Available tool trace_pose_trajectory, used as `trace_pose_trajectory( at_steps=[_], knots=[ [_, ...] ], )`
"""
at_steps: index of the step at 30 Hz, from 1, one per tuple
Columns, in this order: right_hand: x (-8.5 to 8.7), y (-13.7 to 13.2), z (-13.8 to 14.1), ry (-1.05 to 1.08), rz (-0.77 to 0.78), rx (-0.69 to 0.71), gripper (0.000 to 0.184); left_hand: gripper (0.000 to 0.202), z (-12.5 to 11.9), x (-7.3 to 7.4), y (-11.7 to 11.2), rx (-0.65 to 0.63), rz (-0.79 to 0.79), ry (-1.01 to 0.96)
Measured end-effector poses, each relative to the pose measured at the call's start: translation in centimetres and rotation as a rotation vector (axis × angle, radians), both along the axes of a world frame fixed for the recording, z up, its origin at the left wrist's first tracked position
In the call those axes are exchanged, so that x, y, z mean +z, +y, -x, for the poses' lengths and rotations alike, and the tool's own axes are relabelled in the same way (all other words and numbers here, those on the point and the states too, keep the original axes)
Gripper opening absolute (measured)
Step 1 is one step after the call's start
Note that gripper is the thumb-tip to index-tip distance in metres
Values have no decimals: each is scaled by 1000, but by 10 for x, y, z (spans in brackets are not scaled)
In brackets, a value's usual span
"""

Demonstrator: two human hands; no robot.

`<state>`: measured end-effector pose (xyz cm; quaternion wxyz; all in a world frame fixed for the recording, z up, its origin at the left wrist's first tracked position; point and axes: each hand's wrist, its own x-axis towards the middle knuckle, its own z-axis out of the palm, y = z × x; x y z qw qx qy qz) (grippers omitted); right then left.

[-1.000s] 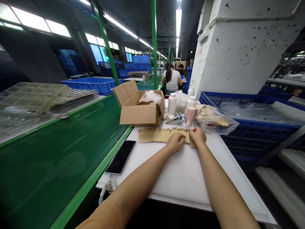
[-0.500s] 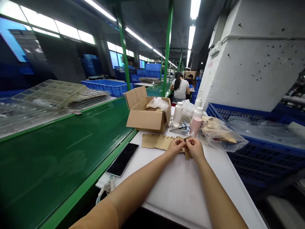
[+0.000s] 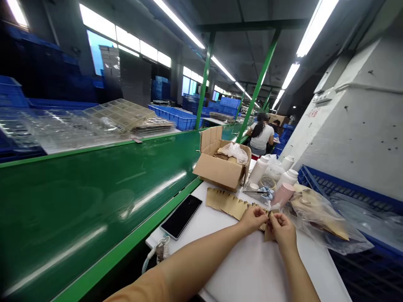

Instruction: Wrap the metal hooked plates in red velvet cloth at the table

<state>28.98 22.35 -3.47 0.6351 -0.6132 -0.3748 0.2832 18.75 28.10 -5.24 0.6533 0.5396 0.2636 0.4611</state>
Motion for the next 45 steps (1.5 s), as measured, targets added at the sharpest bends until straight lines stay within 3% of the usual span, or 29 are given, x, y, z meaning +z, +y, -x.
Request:
trace_pose_trajectory(
  at_steps=[6,19,25,30,39,45],
  knots=[
    [22,-3,14,-57,-13,-7,36,13,2,6,5,-55,17,-15],
    [33,-4,-11,145,23,-9,26,32,13,20,17,-38,151,-23],
    [28,1,0,25,30,10,36,37,17,23,16,-33,138,-56],
    [17,8,6,-70,49,-6,31,40,18,23,18,-31,137,-65],
    [21,6,-2,-11,24,-41,28,41,17,21,13,-283,149,-65],
    [27,6,4,-27,-22,-87,32,41,19,23,11,-314,127,-82]
  ],
)
